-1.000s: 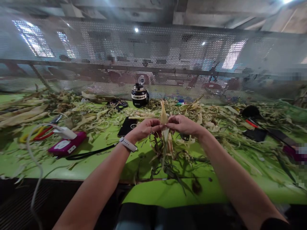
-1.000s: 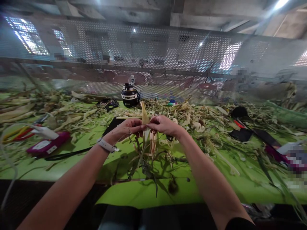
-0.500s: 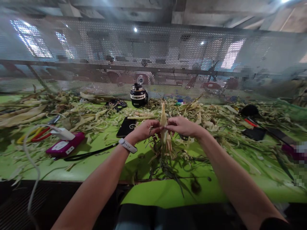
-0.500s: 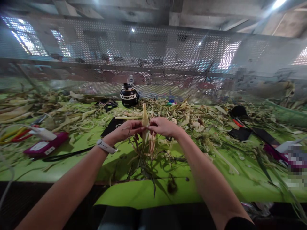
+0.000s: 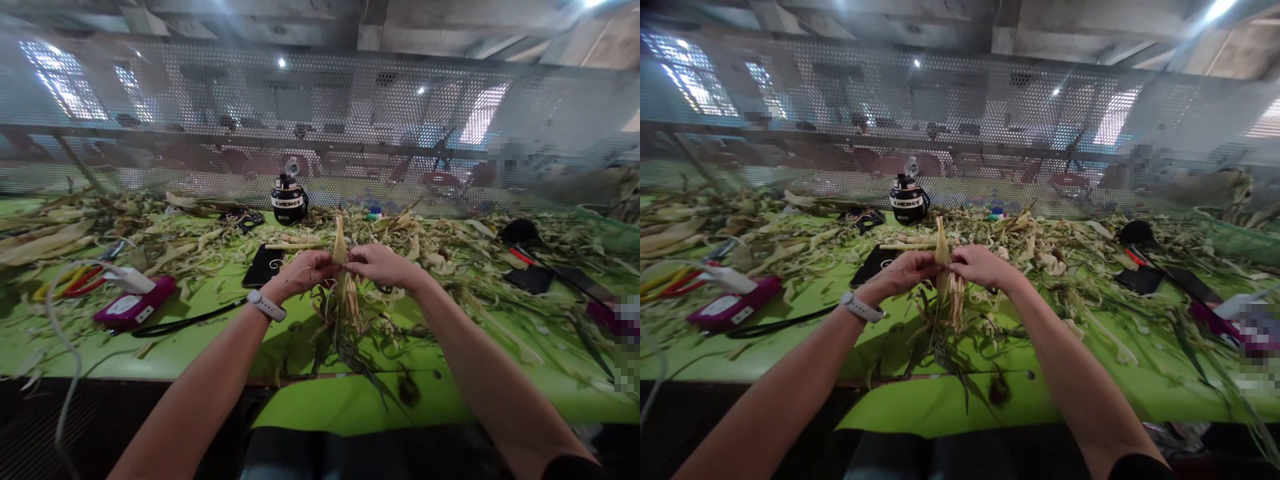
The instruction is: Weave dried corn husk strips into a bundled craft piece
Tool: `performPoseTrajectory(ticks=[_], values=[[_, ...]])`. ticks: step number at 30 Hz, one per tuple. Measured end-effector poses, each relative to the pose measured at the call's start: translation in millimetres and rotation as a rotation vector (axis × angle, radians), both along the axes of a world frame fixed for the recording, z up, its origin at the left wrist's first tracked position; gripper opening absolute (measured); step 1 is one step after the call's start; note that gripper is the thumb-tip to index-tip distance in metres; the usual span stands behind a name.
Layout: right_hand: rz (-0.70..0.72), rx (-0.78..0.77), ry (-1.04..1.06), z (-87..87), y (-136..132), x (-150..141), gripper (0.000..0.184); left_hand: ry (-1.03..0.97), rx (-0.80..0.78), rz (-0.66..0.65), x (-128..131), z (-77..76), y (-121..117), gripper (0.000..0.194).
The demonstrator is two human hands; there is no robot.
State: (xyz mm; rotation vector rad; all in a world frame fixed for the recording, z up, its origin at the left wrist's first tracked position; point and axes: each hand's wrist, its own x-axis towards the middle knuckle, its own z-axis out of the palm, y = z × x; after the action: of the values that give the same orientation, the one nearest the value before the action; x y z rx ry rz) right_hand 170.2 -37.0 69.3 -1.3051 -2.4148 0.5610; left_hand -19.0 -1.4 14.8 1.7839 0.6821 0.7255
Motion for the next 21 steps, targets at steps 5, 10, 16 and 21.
performPoseTrajectory(ticks=[5,10,16,21], values=[[-0.003,0.025,0.001,-0.4,1.0,0.6,0.019,0.018,0.060,0.010,0.0,-0.4,0.2,0.022],[-0.044,0.115,-0.059,-2.5,0.5,-3.0,0.018,0.052,0.174,0.080,-0.6,-2.1,0.9,0.022],[-0.071,0.124,-0.005,-4.5,3.3,-2.0,0.013,0.024,0.216,0.113,-0.3,-1.5,1.1,0.023],[-0.073,0.093,0.011,-5.8,3.9,-2.1,0.014,-0.039,0.134,0.087,1.0,3.8,-2.5,0.026]])
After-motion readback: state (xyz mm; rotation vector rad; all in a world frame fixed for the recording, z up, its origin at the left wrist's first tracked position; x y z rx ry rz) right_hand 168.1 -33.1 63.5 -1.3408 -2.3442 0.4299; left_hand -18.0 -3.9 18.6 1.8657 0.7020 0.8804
